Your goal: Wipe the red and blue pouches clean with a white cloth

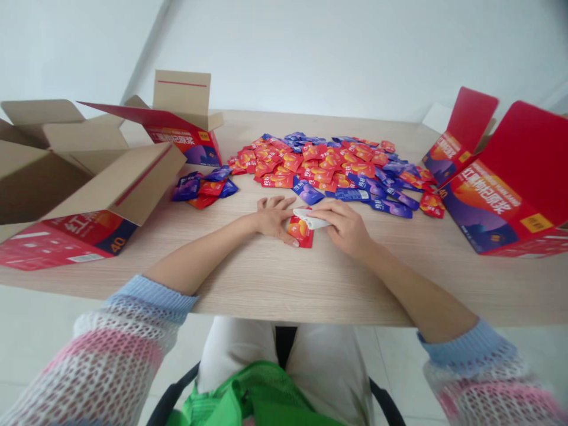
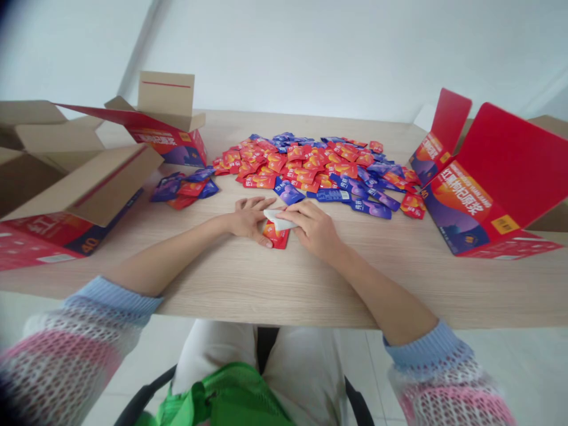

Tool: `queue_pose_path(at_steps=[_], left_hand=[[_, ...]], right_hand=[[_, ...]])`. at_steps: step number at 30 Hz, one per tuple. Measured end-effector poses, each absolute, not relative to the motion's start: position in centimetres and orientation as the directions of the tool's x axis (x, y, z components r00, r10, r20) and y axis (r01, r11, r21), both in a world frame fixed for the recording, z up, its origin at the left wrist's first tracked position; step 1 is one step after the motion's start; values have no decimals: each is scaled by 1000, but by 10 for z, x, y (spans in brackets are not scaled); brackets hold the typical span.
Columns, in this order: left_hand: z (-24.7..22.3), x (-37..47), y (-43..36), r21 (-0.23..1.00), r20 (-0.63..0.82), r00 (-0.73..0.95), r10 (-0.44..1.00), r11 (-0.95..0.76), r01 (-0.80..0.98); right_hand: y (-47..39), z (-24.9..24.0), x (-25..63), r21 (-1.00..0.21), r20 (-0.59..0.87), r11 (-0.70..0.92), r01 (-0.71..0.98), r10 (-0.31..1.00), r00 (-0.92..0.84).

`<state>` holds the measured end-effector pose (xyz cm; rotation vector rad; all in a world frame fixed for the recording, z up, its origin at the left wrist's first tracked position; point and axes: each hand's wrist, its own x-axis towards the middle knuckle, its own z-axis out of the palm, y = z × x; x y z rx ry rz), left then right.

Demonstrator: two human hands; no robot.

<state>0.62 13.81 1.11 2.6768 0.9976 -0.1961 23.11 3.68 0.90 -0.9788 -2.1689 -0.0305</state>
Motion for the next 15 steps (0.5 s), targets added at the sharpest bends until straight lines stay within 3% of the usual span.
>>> queue_pose_path(at_steps=[4, 7, 11, 15], left_hand=[[15, 8, 138, 199, -238, 760, 605, -736, 647], [19, 13, 143, 181, -331, 737, 590, -727, 663], [27, 21, 150, 190, -440, 703, 559, -707, 681], [28, 19, 151, 190, -459, 709, 535, -721, 667]], right_hand=[[32, 0, 214, -263, 510, 734, 626, 656, -555], [35, -6, 211, -270, 423, 717, 643, 688, -589], [38, -5, 213, -260, 399, 682, 684, 721, -567], [43, -5, 219, -221, 404, 638, 738, 748, -526]])
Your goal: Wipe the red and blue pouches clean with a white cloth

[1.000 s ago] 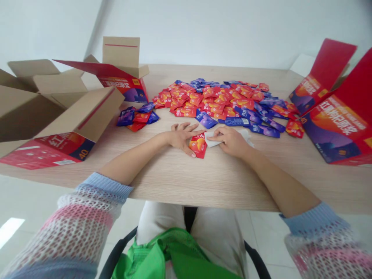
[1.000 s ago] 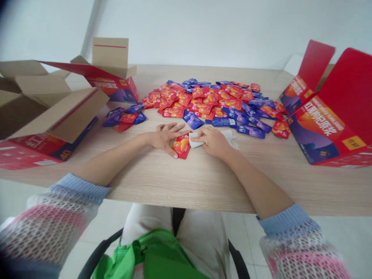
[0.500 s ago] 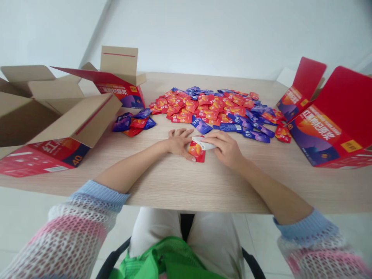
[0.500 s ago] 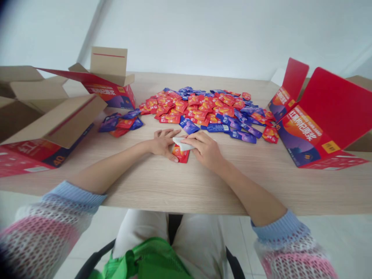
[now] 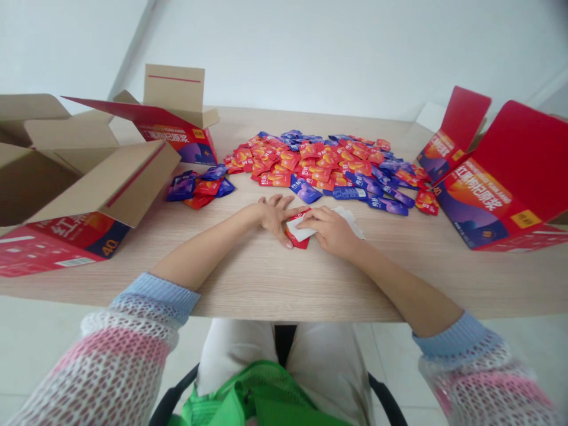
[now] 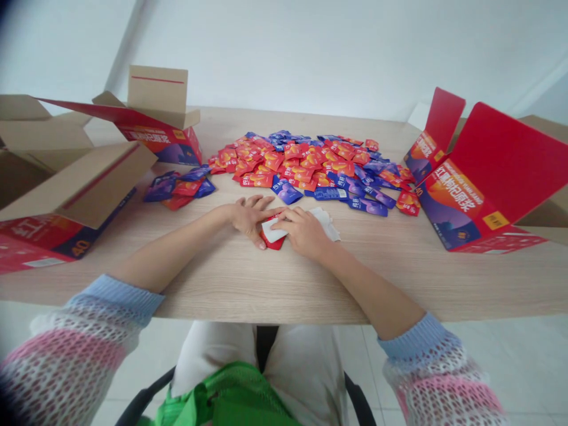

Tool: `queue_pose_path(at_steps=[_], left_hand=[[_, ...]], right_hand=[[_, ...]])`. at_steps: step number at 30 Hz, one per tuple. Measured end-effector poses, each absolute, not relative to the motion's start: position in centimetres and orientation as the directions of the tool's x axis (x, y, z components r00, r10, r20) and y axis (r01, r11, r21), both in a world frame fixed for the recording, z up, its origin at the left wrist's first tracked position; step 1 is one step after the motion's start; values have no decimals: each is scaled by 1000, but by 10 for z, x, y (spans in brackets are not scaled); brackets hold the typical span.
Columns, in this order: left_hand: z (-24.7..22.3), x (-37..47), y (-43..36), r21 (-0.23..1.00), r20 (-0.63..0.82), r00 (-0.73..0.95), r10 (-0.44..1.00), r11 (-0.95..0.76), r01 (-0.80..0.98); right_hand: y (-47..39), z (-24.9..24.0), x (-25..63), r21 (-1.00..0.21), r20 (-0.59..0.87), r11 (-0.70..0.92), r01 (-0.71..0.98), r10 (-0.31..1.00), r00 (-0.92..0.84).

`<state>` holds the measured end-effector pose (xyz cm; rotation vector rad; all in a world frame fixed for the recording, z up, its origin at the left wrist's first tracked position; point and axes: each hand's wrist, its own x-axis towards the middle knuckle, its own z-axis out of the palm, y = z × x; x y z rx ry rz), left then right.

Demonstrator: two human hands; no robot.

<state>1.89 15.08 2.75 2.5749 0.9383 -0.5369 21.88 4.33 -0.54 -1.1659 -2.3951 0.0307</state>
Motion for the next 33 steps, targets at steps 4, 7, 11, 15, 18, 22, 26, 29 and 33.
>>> queue_pose_path(at_steps=[4, 7, 11, 15, 18, 22, 26, 29, 33], left_hand=[[20, 9, 149, 225, -369, 763, 531, -746, 627], [20, 8, 147, 213, -357, 757, 547, -741, 637], [27, 13, 148, 179, -410, 726, 552, -732, 657], [28, 16, 147, 149, -461, 702, 542, -733, 664], [27, 16, 146, 154, -473, 695, 542, -726, 671], [27, 18, 144, 173, -485, 691, 536, -716, 676], [27, 16, 141, 183, -457, 699, 550, -711, 679], [24, 13, 140, 215, -394, 722, 570, -706, 675], [22, 10, 142, 243, -387, 737, 554, -710, 661]], right_hand=[[54, -12, 233, -173, 397, 535, 827, 807, -438], [62, -16, 246, -108, 409, 443, 890, 836, -367], [63, -11, 261, -179, 536, 445, 878, 792, -292], [51, 5, 255, -241, 683, 563, 791, 677, -274], [39, 10, 239, -200, 700, 676, 709, 605, -380], [31, 1, 221, -96, 574, 780, 619, 551, -606], [38, -7, 218, -73, 439, 781, 620, 584, -683], [46, -7, 224, -92, 380, 744, 662, 641, -667], [50, -4, 231, -107, 311, 676, 729, 720, -621]])
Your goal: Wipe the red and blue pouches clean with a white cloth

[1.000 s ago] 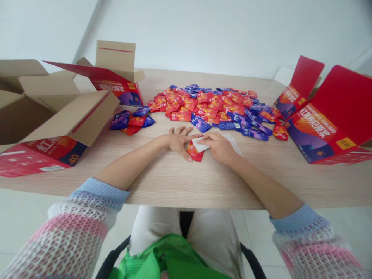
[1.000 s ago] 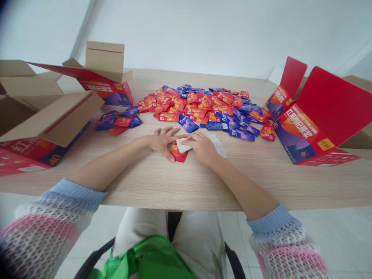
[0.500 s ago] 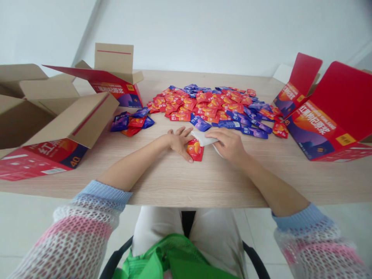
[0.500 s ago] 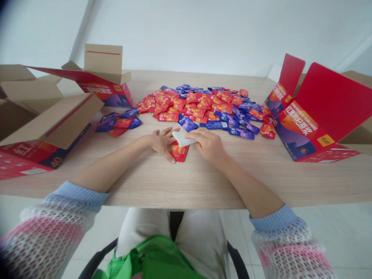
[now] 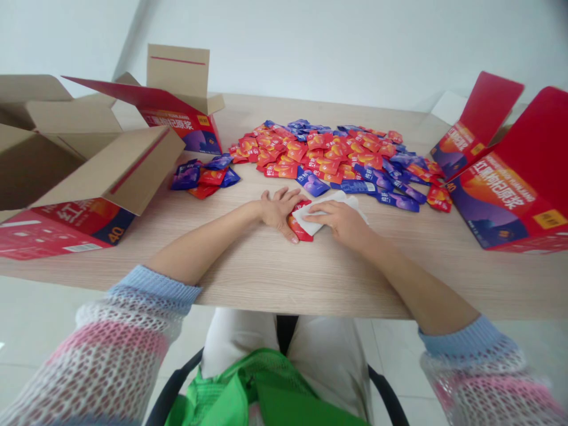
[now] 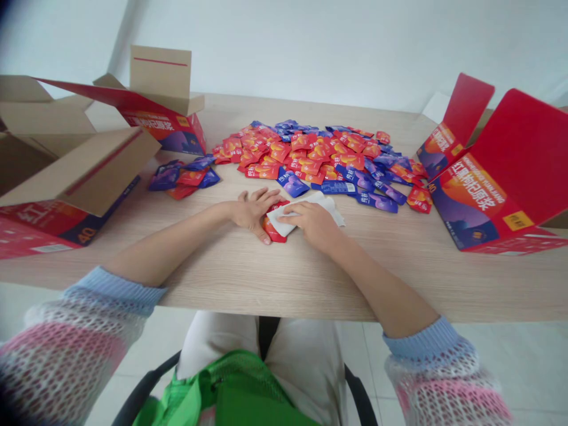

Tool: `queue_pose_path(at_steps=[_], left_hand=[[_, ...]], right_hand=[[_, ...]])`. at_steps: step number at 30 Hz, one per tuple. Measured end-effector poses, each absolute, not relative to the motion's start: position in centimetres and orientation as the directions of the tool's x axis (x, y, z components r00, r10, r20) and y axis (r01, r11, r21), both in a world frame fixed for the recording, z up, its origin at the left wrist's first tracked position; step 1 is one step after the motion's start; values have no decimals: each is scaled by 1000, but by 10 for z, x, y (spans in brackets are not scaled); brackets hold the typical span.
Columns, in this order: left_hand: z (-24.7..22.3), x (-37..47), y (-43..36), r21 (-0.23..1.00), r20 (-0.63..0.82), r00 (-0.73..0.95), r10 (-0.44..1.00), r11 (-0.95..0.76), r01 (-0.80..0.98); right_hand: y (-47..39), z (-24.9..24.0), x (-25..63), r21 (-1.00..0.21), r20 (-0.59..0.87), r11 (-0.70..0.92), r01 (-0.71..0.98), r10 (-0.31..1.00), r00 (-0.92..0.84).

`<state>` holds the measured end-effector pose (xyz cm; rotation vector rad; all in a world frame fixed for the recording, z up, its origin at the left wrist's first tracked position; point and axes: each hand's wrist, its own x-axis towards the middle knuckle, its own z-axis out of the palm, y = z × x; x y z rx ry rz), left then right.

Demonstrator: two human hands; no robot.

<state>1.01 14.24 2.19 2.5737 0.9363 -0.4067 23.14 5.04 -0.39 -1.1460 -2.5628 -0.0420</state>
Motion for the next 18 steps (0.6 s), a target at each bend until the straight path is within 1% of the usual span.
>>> queue_pose_path(at_steps=[3, 6, 9, 11, 14, 18], left_hand=[[25, 11, 143, 229, -421, 728, 541, -713, 663], [30, 15, 141, 190, -454, 709, 540, -718, 669], [35, 19, 136, 134, -466, 664, 584, -695, 706], [35, 20, 134, 116, -460, 631, 625, -662, 740], [32, 18, 133, 152, -436, 624, 648, -631, 761], [27, 8, 134, 286, -395, 713, 580, -660, 695]], right_hand=[[50, -3, 233, -82, 283, 593, 801, 784, -552], [51, -5, 235, -48, 281, 512, 858, 831, -480], [55, -8, 241, -24, 296, 453, 891, 855, -427], [56, -8, 247, -16, 331, 443, 896, 848, -413], [54, -4, 252, -21, 433, 482, 876, 794, -427], [42, 3, 241, -48, 568, 595, 802, 677, -469]])
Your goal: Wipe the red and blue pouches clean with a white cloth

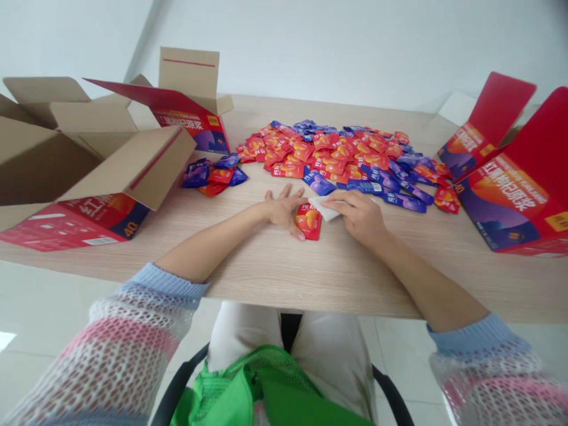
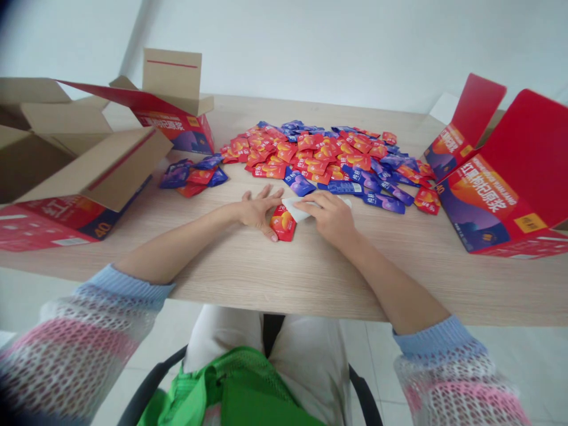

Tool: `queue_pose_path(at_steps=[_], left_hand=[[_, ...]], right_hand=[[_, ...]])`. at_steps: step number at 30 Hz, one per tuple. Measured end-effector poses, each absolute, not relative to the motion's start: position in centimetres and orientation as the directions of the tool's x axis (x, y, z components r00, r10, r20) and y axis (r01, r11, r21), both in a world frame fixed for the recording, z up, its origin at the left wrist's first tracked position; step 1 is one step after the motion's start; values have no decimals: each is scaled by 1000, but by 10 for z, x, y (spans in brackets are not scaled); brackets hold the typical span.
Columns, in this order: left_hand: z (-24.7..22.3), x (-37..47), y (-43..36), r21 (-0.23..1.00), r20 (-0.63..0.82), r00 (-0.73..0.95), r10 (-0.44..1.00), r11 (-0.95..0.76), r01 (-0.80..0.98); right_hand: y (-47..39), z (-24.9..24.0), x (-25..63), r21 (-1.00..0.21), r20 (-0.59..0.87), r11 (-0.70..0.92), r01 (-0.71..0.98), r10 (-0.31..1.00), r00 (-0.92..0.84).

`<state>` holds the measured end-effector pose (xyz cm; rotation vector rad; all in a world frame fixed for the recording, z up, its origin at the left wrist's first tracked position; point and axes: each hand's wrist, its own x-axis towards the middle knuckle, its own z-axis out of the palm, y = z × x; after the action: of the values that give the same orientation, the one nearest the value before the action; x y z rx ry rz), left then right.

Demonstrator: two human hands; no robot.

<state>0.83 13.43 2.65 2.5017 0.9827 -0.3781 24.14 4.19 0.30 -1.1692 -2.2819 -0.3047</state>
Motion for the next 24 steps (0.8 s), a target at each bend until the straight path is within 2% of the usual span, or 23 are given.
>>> queue_pose_path(at_steps=[2, 5, 12, 18, 24], left_hand=[[27, 5, 135, 324, -382, 750, 540, -682, 656], [31, 5, 136, 324, -397, 761, 513, -698, 639], [39, 15, 140, 233, -478, 718, 506, -715, 659], [34, 11, 138, 241, -472, 727, 499, -720, 651], [26, 5, 138, 274, -417, 758, 501, -726, 631]], right_hand=[[36, 3, 231, -27, 567, 654, 756, 632, -527], [34, -3, 218, 46, 490, 719, 693, 589, -643], [52, -11, 218, 166, 426, 558, 813, 703, -570], [51, -10, 220, 167, 479, 528, 833, 695, -537], [37, -6, 224, 57, 616, 614, 787, 599, -511]])
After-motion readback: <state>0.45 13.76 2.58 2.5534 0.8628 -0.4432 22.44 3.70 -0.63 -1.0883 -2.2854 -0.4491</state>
